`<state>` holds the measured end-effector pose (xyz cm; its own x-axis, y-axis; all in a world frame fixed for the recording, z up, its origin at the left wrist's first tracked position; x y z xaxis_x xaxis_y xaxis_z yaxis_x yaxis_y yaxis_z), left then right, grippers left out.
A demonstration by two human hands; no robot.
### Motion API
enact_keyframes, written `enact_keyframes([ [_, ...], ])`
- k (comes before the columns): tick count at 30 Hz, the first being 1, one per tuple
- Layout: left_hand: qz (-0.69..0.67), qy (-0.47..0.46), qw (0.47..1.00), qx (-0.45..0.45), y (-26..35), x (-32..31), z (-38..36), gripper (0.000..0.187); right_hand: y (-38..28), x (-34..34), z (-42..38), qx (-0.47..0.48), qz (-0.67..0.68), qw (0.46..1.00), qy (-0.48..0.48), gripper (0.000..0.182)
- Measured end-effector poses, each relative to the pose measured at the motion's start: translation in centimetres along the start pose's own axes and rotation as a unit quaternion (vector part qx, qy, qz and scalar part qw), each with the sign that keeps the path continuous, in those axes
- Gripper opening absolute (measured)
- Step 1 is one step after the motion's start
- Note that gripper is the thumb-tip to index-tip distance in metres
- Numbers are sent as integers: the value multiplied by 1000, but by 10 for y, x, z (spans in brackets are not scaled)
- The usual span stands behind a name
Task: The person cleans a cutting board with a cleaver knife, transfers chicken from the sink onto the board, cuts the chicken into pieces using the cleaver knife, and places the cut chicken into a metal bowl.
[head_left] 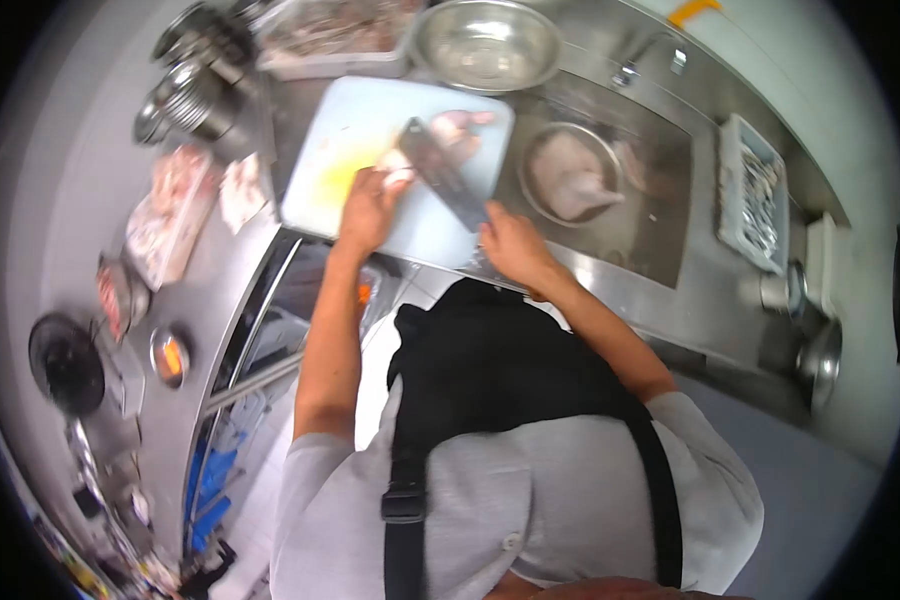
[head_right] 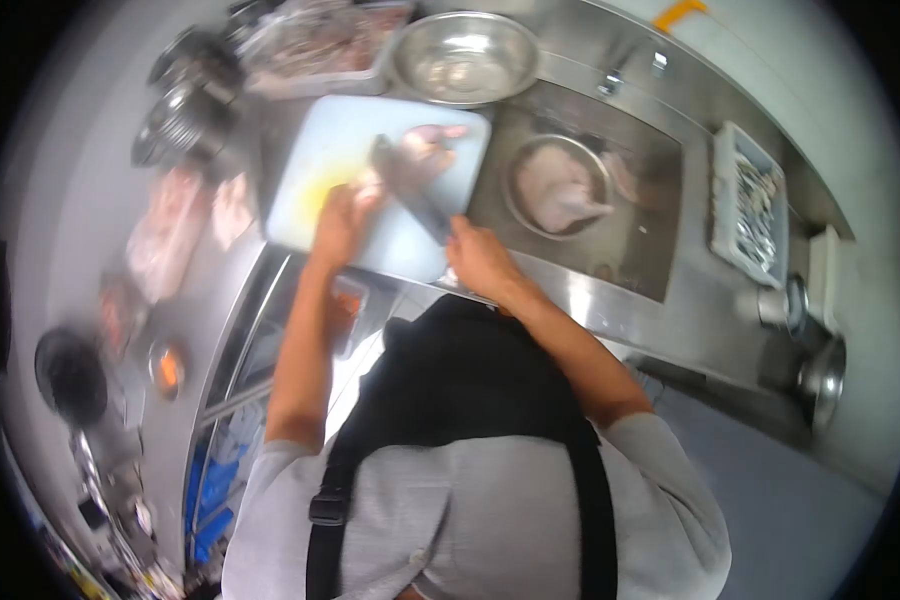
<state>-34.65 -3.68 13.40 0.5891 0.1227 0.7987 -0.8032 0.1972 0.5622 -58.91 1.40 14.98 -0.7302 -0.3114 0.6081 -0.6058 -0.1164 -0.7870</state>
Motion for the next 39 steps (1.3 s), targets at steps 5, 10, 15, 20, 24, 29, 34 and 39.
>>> enact_keyframes([
  [5, -65, 45, 992, 99, -11, 12, 22, 33, 12, 39, -27, 4, 101, 992, 79, 23],
  [10, -76, -4, 996, 46, 5, -7, 41, 36, 30, 67, -44, -29, 95, 992, 76, 22],
  [15, -33, -22, 997, 61, 16, 7, 16, 20, 13, 57, -28, -13, 100, 994, 44, 21],
  [20, -80, 21, 996, 43, 21, 1, 5, 19, 1, 39, -8, 3, 22, 1000, 11, 19],
  [24, -97, 46, 994, 29, 17, -2, 0, 19, -6, 23, 4, 3, -53, 999, -5, 19],
  [29, -95, 65, 993, -3, 17, -2, 2, 18, -22, 17, 15, -35, -108, 992, -47, 20],
  [34, -57, 9, 998, 11, 19, -6, -2, 21, -28, -29, 90, 42, -143, 988, -28, 35],
  [39, -47, 35, 998, -4, 13, -4, -8, 19, -42, -16, 82, 17, -165, 984, -69, 27],
])
Point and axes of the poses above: each hand's wrist, its own z-axis towards the middle knuckle, its own x-axis out of the back of the hand, y = z × x, the point moved 9 cm from there along z, towards the middle knuckle, and after that the axes turned 7 degrees about z, right-handed, at the moved point
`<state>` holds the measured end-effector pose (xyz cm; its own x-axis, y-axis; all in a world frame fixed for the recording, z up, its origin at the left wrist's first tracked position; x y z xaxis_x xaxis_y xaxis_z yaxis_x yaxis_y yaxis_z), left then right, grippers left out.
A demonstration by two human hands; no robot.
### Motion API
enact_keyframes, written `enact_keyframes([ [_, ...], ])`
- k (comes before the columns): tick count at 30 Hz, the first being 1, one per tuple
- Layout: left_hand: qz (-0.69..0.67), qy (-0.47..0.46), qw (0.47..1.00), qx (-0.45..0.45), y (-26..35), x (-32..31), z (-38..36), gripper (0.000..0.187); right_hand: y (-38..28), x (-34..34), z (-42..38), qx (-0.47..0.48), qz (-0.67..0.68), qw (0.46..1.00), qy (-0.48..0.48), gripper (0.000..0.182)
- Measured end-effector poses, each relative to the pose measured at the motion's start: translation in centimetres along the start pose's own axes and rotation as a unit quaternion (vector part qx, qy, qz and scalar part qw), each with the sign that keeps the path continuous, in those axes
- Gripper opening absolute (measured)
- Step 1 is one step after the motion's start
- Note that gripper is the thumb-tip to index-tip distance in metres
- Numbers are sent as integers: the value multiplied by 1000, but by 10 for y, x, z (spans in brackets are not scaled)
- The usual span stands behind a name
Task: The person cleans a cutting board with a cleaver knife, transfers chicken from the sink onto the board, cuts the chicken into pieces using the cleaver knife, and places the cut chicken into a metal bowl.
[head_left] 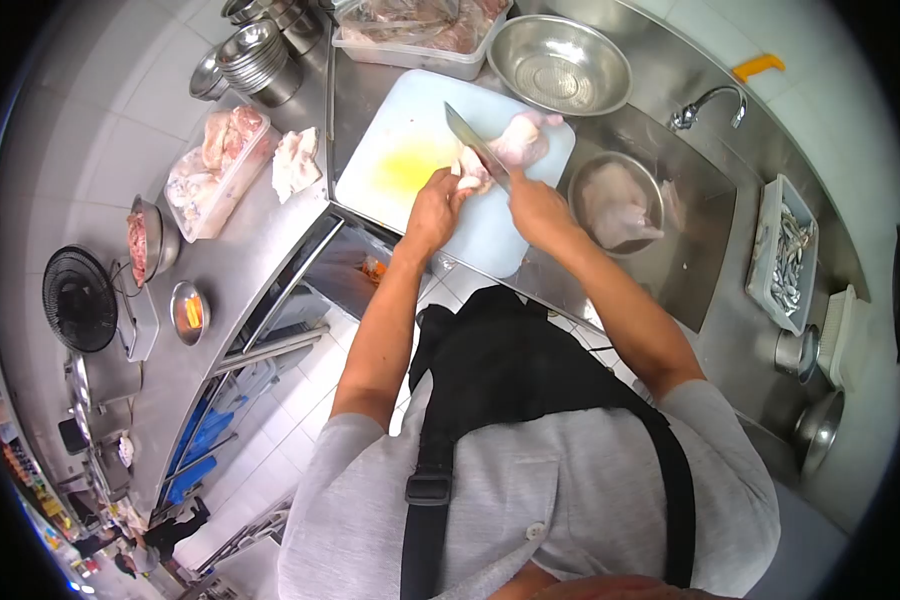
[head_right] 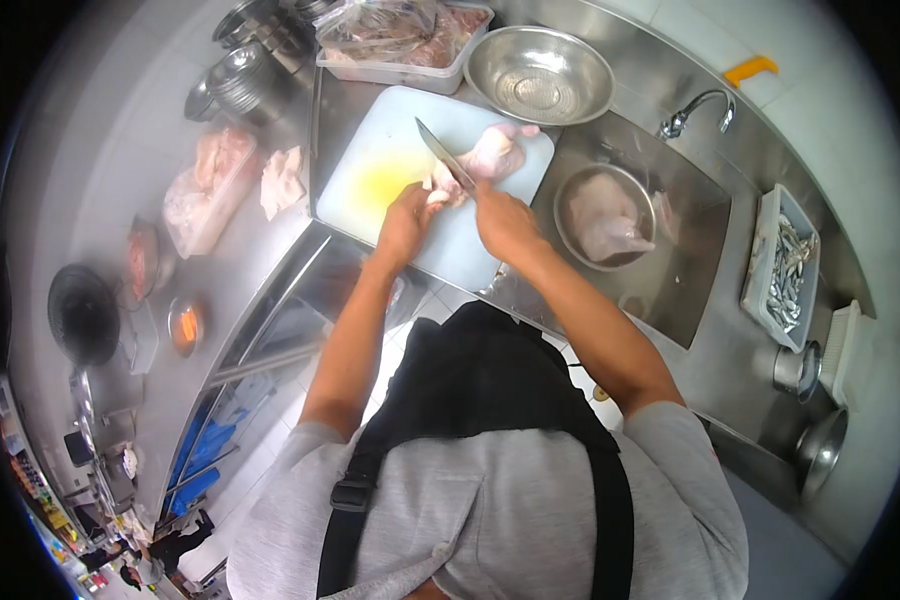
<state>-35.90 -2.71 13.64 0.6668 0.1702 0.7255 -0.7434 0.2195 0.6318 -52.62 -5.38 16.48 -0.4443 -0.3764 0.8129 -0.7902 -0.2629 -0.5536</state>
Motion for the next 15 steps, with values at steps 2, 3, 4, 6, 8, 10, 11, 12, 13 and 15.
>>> enact_keyframes([
  [2, 14, 49, 998, -36, -5, -4, -6, 20, -5, 10, 9, 13, -4, 1000, -3, 25],
  [3, 27, 59, 998, -16, -11, -5, -11, 20, -3, 2, 22, 28, 0, 1000, 1, 25],
  [4, 40, 66, 997, 4, -14, -2, -15, 20, -2, -11, 26, 41, 5, 999, 6, 25],
  [6, 84, 38, 994, 58, -22, 16, -10, 21, 6, -39, 33, 21, 20, 1000, -6, 26],
  [8, 100, 43, 992, 58, -30, 36, -10, 20, -4, -39, 36, 19, 29, 999, 19, 25],
  [10, 111, 29, 990, 76, -36, 40, -22, 20, -11, -28, 35, 32, 36, 999, 10, 22],
  [11, 105, 29, 991, 75, -35, 41, -20, 21, -21, -13, 33, 36, 41, 998, 10, 21],
  [12, 100, 29, 992, 70, -35, 43, -15, 21, -35, 4, 33, 46, 53, 997, 23, 19],
  [13, 99, 28, 992, 77, -35, 42, -13, 21, -55, 29, 32, 91, 80, 989, 86, 21],
  [15, 94, 23, 991, 95, -36, 38, -13, 21, -83, 65, 26, 176, 135, 954, 203, 24],
])
Point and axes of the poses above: each hand's wrist, its own z-axis towards the middle knuckle, its own x-axis out of the back of the hand, y = z × x, the point moved 9 cm from there along z, towards the middle knuckle, and after that the axes turned 7 degrees about z, right-handed, at the moved point
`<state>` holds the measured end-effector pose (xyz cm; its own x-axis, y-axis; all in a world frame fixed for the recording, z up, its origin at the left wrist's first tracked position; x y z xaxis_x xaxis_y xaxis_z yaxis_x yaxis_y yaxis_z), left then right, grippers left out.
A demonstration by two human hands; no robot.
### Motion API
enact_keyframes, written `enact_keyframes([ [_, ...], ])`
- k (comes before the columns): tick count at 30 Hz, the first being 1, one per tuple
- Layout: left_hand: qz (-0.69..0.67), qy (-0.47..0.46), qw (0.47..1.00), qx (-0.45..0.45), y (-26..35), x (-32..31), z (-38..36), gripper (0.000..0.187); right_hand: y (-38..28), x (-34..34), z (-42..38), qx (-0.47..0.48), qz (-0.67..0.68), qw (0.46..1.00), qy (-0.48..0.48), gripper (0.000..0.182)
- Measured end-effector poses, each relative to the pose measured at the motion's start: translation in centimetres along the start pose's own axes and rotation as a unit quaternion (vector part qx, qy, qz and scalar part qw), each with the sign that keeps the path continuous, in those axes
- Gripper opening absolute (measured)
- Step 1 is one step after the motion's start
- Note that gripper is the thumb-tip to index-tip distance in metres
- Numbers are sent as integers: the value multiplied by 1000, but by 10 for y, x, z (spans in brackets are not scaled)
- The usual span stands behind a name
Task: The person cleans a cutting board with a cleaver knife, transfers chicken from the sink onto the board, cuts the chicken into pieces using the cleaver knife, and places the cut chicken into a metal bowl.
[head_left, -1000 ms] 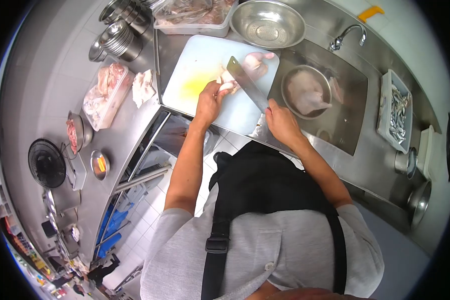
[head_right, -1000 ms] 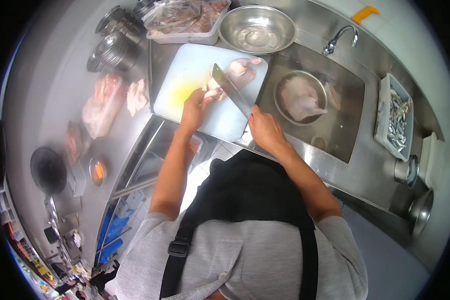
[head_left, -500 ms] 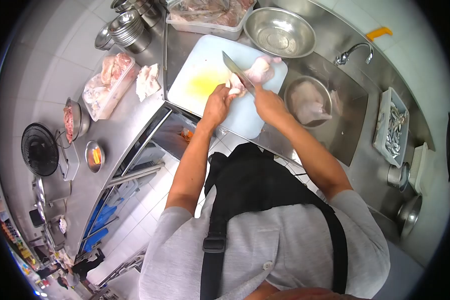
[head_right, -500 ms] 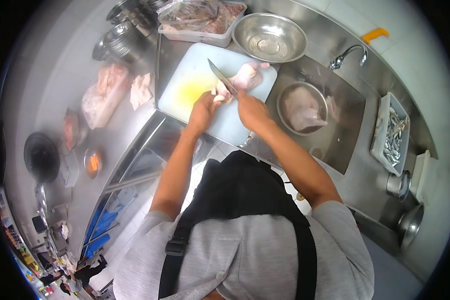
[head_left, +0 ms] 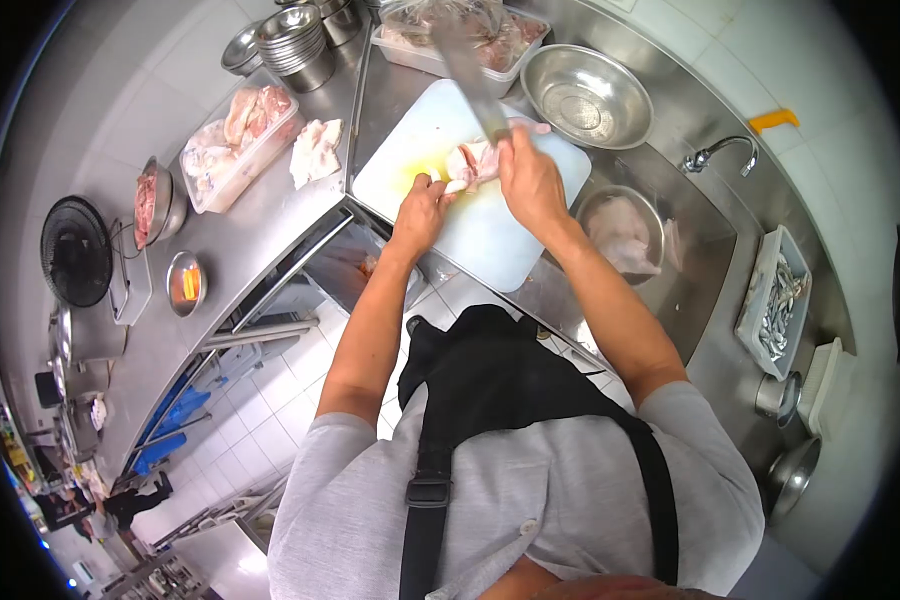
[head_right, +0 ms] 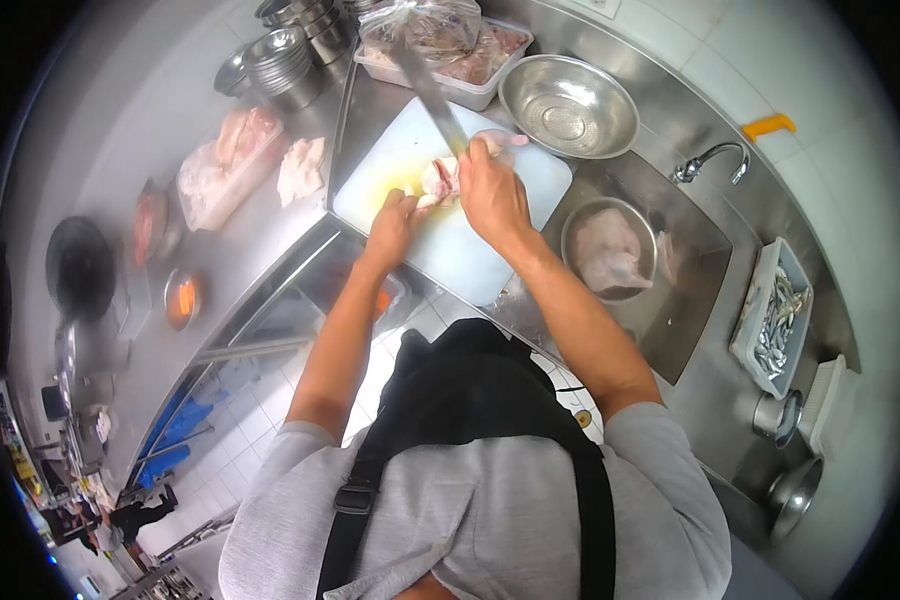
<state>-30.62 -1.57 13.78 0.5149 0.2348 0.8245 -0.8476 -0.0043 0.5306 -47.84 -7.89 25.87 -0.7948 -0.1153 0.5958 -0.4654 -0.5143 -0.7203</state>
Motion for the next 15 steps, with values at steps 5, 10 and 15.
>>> enact_keyframes([
  [5, 7, 14, 1000, -21, -2, -6, -1, 21, 74, -75, -11, -55, -65, 993, -78, 28],
  [10, -2, 25, 1000, -4, -4, -5, -6, 21, 75, -70, 3, -97, -95, 975, -174, 27],
  [15, 18, 16, 1000, 15, -8, -5, -8, 21, -1, -11, 12, -38, -18, 999, -4, 25],
])
Point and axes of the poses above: each hand's wrist, its own z-axis towards the middle knuckle, its own x-axis out of the back of the hand, y = z × x, the point moved 9 cm from there along z, towards the middle knuckle, and after that the axes turned 7 degrees about z, right-handed, at the moved point
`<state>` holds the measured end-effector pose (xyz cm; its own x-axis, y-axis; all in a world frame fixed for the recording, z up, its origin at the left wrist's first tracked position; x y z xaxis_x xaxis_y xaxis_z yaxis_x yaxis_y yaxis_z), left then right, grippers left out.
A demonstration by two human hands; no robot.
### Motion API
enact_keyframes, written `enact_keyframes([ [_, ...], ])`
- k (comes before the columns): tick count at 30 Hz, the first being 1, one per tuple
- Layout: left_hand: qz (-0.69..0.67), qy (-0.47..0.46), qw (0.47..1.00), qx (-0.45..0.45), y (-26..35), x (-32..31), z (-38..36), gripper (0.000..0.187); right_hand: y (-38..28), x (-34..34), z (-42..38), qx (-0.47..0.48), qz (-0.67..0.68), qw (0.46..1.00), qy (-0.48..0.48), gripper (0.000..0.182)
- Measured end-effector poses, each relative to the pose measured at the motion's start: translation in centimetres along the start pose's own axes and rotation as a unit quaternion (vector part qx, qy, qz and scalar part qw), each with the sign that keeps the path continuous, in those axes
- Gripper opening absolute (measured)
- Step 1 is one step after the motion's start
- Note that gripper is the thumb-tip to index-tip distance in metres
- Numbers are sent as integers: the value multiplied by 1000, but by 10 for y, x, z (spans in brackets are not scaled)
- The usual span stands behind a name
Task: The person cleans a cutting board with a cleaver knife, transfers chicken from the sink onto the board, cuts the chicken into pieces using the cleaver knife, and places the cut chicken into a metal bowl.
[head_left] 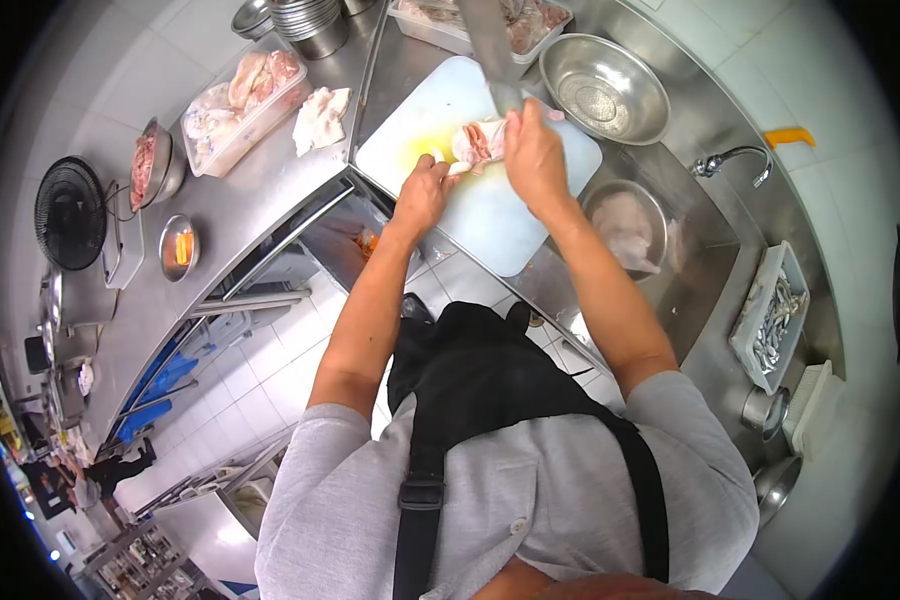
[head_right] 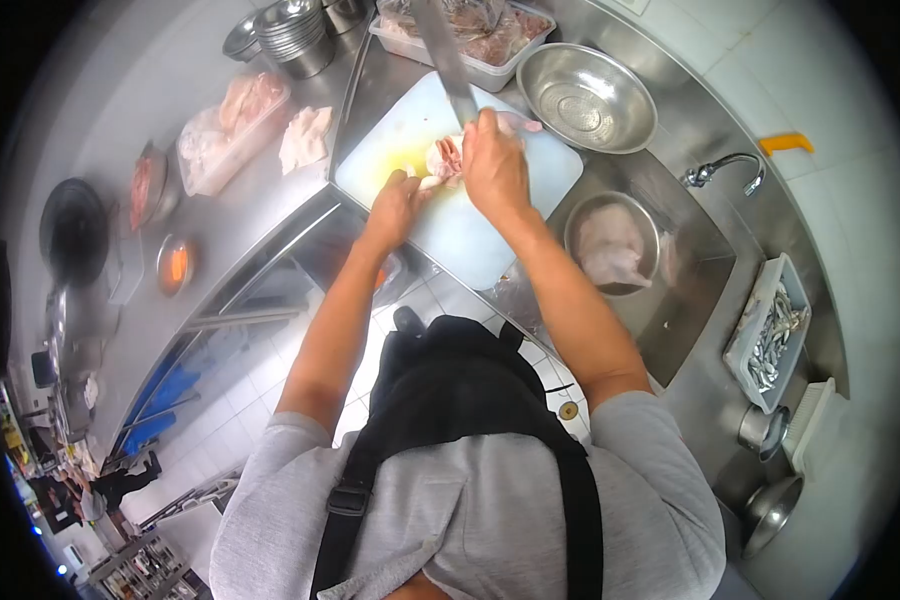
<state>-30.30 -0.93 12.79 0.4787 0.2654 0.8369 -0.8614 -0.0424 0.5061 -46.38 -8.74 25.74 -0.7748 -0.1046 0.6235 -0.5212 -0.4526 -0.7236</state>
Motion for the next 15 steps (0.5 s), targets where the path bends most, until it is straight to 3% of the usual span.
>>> enact_keyframes([
  [3, -11, 16, 999, -26, 6, 3, 1, 21, 101, -100, -27, -59, -115, 979, -160, 24],
  [6, 14, 25, 1000, 9, -11, 9, 2, 23, 110, -99, -28, -76, -99, 971, -202, 28],
  [10, -75, 25, 982, 172, -56, 27, 6, 31, 108, -73, -44, -123, -87, 960, -237, 31],
  [12, -296, 21, 923, 245, -63, 20, 6, 32, 111, -66, -55, -130, -87, 958, -239, 32],
  [14, -524, -33, 806, 272, -66, 1, 14, 32, 114, -61, -58, -136, -87, 957, -241, 32],
  [15, -572, -34, 769, 285, -69, -4, 12, 31, 115, -60, -58, -140, -88, 956, -243, 31],
])
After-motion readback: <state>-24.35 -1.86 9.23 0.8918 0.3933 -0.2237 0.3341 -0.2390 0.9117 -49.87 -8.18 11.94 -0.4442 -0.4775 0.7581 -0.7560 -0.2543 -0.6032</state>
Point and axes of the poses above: each hand's wrist, its own z-axis towards the middle knuckle, its own x-axis out of the back of the hand, y = z × x, the point moved 9 cm from there along z, towards the middle knuckle, and after that the axes turned 7 degrees about z, right-handed, at the moved point
